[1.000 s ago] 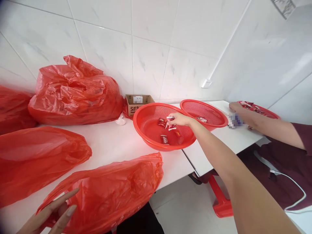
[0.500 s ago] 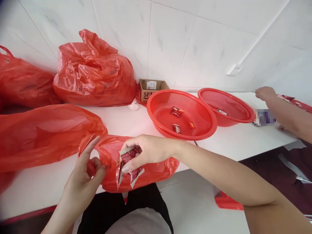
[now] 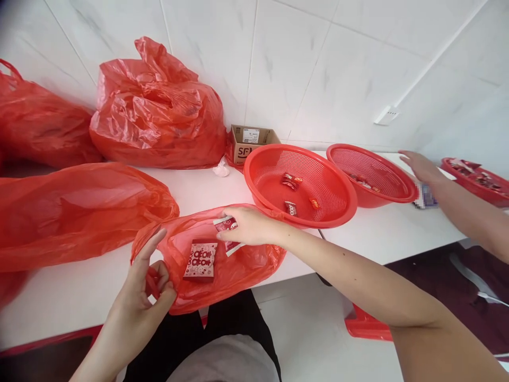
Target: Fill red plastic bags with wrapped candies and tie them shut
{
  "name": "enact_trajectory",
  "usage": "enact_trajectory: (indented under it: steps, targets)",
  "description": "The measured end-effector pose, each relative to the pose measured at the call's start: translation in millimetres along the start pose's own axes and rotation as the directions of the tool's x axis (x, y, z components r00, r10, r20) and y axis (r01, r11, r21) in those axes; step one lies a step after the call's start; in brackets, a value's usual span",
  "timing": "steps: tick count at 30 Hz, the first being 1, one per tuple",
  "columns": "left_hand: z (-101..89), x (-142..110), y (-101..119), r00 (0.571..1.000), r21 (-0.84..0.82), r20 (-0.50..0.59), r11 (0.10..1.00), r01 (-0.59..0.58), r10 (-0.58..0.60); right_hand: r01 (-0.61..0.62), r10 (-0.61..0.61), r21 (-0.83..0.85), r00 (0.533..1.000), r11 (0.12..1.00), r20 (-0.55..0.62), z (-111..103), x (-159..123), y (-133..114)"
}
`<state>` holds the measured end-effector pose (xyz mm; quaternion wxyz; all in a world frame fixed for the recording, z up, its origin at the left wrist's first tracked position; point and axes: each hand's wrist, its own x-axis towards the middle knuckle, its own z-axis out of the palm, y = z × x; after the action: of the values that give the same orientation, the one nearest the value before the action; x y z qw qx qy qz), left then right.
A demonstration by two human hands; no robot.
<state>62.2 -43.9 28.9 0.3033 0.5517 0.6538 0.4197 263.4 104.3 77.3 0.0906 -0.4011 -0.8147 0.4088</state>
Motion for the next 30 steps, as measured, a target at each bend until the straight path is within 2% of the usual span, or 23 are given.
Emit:
enact_trajectory:
  steps: [5, 9, 12, 16, 19, 22, 23, 25, 26, 28, 30]
  targets:
    - [0.9, -1, 2, 1.0, 0.002, -0.023, 1.0, 0.006, -0.006, -0.007, 0.013, -0.124, 0.999, 0.992, 0.044, 9, 0, 5]
    - [0.0, -2, 1, 1.0, -0.001, -0.023, 1.0, 0.0, 0.0, -0.021, 0.017, -0.174, 1.0, 0.984, -0.026, 4, 1, 3]
    - [-0.7, -2, 1, 1.0, -0.007, -0.031, 1.0, 0.003, -0.003, 0.0, 0.0, -0.15, 1.0, 0.989, -0.005, -2, 1, 2]
    - [-2.1, -3, 5, 0.999, -0.029, -0.037, 0.999, 0.016, -0.017, 0.008, -0.008, -0.025, 0.999, 1.0, 0.031, -10, -9, -8]
    - [-4.0, -5, 7, 0.999, -0.05, -0.032, 0.998, 0.029, -0.031, 0.064, -0.061, 0.133, 0.998, 0.989, -0.026, -31, -21, -21]
    - [-6.5, -7, 5, 0.999, -0.082, -0.029, 0.996, 0.043, -0.045, 0.078, -0.041, 0.152, 0.972, 0.985, -0.231, -72, -27, -17]
    - [-7.4, -8, 2, 0.999, -0.09, -0.027, 0.995, 0.037, -0.04, 0.035, -0.004, 0.093, 0.949, 0.995, -0.315, -88, -27, -8]
    - [-8.5, -9, -6, 1.0, -0.093, -0.014, 0.996, 0.009, -0.01, -0.152, 0.102, -0.088, 0.905, 0.984, -0.413, -116, -27, 20]
    - [-8.7, -10, -10, 1.0, -0.091, -0.008, 0.996, -0.012, 0.011, -0.278, 0.176, -0.2, 0.893, 0.939, -0.415, -127, -27, 37]
    - [-8.0, -10, -17, 0.999, -0.078, -0.012, 0.996, -0.043, 0.042, -0.488, 0.368, -0.388, 0.863, 0.782, -0.346, -141, -29, 72]
    - [-6.4, -11, -20, 0.999, -0.058, -0.028, 0.997, -0.043, 0.042, -0.575, 0.52, -0.485, 0.814, 0.66, -0.258, -144, -31, 102]
